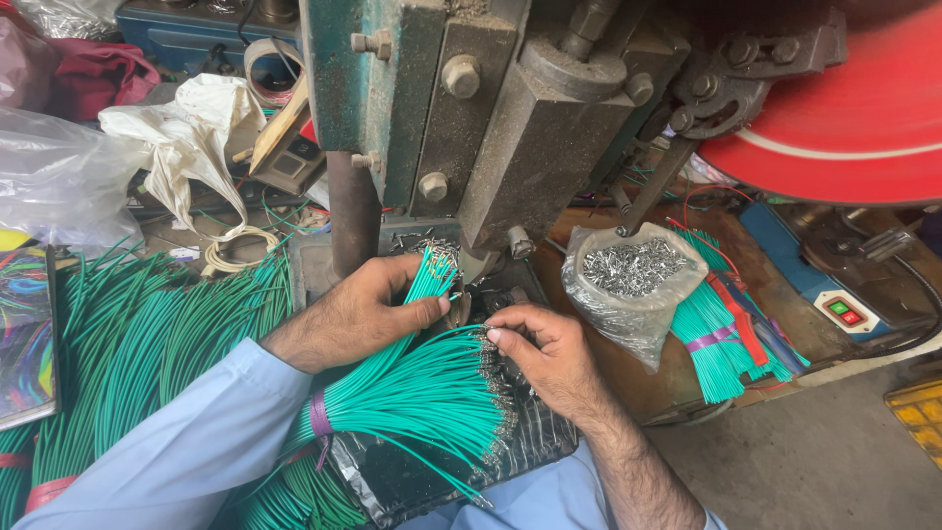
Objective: The person repeatedly inserts green wires into a crimping machine and presses a lever to attach metal connectors. The person handles bundles of green wires and metal connectors throughout the clip.
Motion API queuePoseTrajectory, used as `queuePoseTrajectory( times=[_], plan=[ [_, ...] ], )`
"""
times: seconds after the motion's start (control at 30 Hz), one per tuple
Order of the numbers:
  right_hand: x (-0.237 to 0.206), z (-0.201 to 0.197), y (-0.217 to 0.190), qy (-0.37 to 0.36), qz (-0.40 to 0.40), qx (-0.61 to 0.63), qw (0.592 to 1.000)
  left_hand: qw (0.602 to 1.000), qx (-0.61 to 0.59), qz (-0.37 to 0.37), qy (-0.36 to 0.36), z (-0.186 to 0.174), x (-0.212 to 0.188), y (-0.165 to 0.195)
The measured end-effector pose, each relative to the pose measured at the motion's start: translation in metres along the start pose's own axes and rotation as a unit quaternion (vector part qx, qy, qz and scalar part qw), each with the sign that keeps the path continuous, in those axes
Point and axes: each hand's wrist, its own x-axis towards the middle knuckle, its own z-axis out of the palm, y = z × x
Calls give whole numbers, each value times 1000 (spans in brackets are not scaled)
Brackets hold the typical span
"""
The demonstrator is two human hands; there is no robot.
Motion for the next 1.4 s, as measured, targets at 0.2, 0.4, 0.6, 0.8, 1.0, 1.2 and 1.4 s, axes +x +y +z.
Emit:
queuePoseTrajectory(
  times=[0.2,0.4,0.6,0.8,1.0,1.2,1.4],
  plan=[
    [0,0,1,-1,1,-7,1000,1000,16,-14,2,-1,-1,0],
    [-1,1,2,-3,9,0,1000,1000,-12,-9,-1,0,-2,-1],
    [0,-1,4,-3,-3,12,1000,1000,5,-7,12,0,0,0],
    [0,-1,5,1,-1,13,1000,1000,2,-16,12,1,-1,2],
    [-1,-1,9,2,1,17,1000,1000,-13,-24,15,2,0,2],
    [0,-1,23,37,-6,106,994,999,-10,-29,18,2,1,0],
    [6,-2,16,102,-51,123,986,999,-23,16,15,-2,2,-4]
  ],
)
